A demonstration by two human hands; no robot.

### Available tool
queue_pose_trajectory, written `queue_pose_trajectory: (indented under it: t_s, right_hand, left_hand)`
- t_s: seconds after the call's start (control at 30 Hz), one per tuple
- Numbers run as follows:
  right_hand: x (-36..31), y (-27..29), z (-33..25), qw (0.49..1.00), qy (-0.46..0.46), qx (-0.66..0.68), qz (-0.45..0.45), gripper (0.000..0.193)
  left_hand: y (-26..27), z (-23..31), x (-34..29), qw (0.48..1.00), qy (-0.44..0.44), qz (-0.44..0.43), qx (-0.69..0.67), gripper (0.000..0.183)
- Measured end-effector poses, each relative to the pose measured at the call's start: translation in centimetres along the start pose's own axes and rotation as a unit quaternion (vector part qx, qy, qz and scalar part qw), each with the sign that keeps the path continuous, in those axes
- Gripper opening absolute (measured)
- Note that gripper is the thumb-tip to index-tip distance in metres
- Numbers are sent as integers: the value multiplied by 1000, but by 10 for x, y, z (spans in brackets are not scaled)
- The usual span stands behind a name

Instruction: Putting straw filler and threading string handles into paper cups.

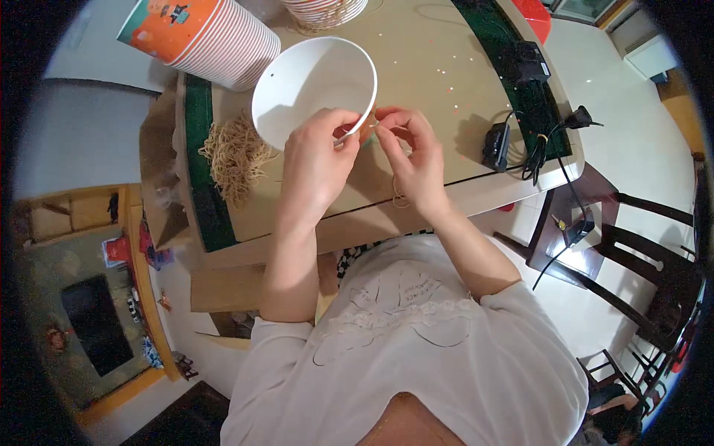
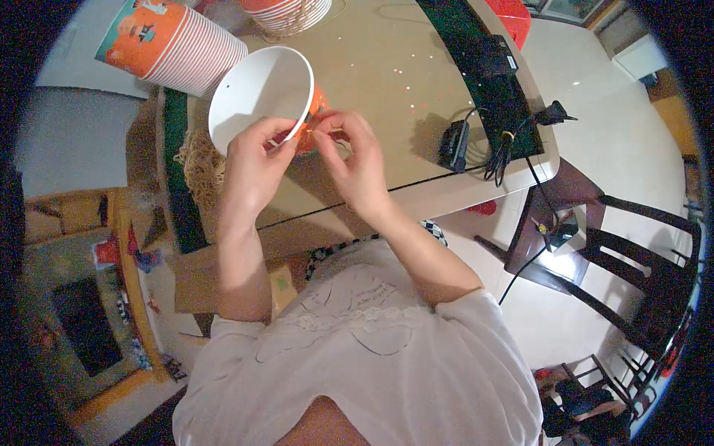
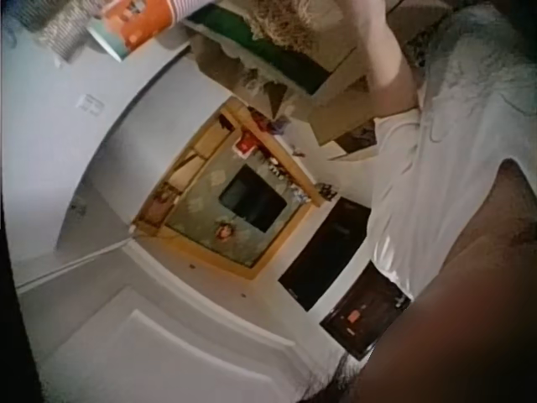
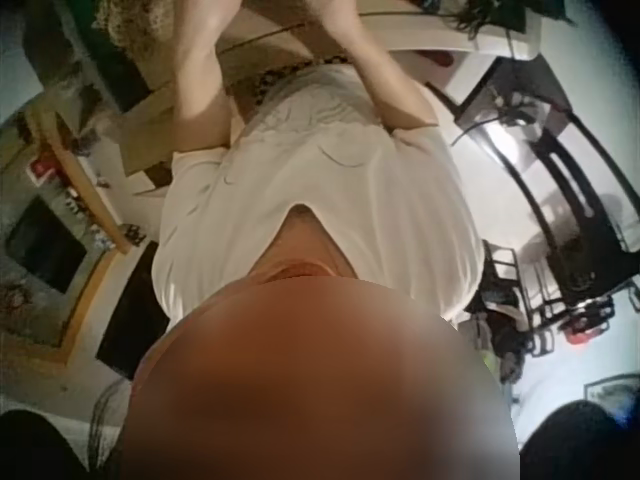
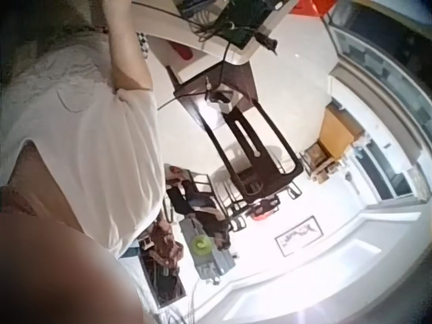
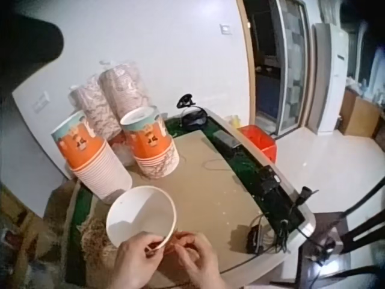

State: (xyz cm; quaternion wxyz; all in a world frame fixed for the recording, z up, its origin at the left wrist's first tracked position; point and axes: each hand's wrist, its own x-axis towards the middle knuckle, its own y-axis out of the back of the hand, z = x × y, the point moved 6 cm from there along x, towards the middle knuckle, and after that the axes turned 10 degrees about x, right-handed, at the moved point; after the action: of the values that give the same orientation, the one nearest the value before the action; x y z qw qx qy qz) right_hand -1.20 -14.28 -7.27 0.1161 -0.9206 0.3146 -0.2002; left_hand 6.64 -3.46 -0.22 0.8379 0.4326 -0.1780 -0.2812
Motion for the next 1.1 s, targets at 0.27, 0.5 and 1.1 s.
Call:
queue_pose_trajectory:
  t_s: [0.27, 0.5, 1.1]
  right_hand:
    - [4, -2, 0, 999, 5, -31, 9, 9]
    - [7, -3, -2, 999, 8, -35, 8, 9]
    - [-4, -11, -48, 994, 7, -86, -69, 11]
  left_hand:
    - [-4, 3, 1, 999, 1, -26, -25, 21]
    - [1, 5, 1, 996, -36, -3, -76, 22]
    - [1, -13, 12, 965, 125, -68, -222, 8]
